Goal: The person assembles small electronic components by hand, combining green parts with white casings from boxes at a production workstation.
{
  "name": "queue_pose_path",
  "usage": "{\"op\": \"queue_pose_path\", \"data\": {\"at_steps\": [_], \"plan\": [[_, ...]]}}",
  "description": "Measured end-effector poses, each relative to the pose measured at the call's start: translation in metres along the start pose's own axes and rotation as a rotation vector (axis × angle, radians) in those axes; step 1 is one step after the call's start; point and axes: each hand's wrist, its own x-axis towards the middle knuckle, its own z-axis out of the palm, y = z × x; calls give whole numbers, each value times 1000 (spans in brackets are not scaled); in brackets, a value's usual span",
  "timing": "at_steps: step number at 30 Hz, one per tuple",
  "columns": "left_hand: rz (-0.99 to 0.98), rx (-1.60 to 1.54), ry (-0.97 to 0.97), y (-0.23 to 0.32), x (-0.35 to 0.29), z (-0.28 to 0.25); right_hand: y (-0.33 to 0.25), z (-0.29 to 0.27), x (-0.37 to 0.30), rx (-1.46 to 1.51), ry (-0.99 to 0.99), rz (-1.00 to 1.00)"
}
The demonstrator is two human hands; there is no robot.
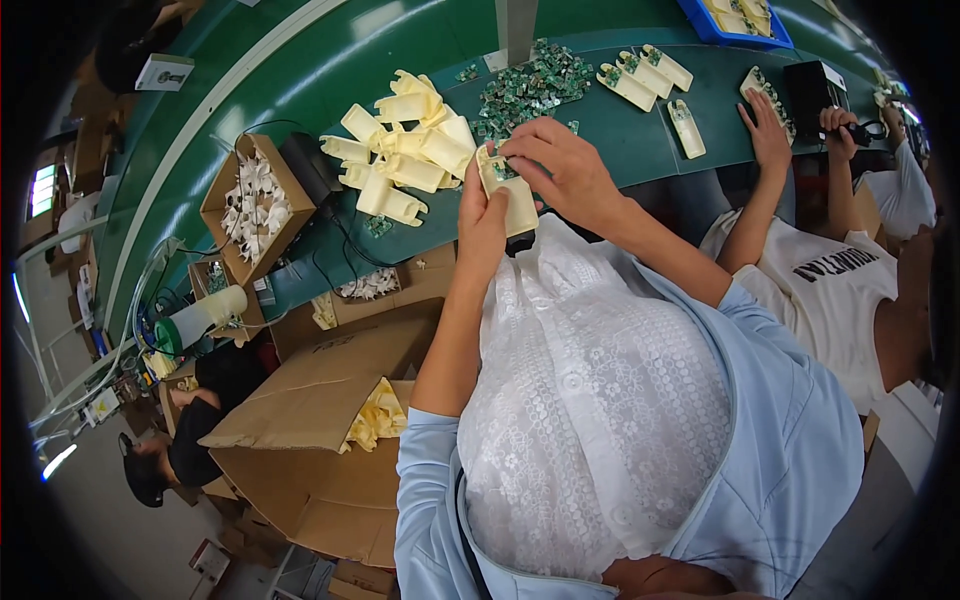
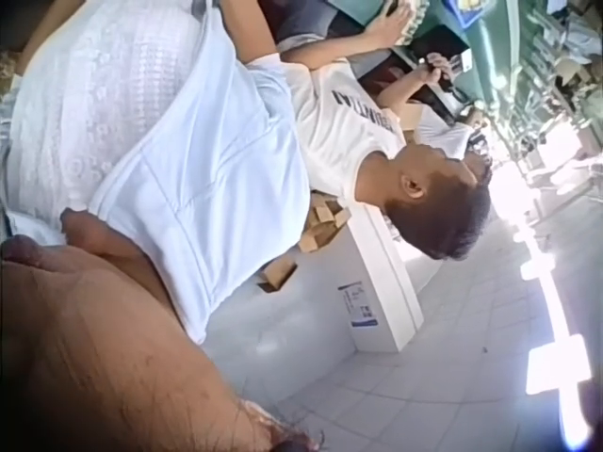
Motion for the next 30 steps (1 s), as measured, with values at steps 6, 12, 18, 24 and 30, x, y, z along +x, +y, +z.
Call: {"op": "queue_pose_path", "data": {"at_steps": [6,12,18,24,30], "plan": [[-56,-131,-14,3,-4,1,-1,2,1,-138,42,-87],[-64,-131,-32,0,-2,0,1,3,0,-164,42,-88],[-30,84,50,-5,-1,2,0,3,-1,-191,38,-115],[-13,284,125,3,-4,9,3,7,-4,-212,33,-171],[38,301,149,0,-5,11,-1,7,-6,-239,28,-195]]}}
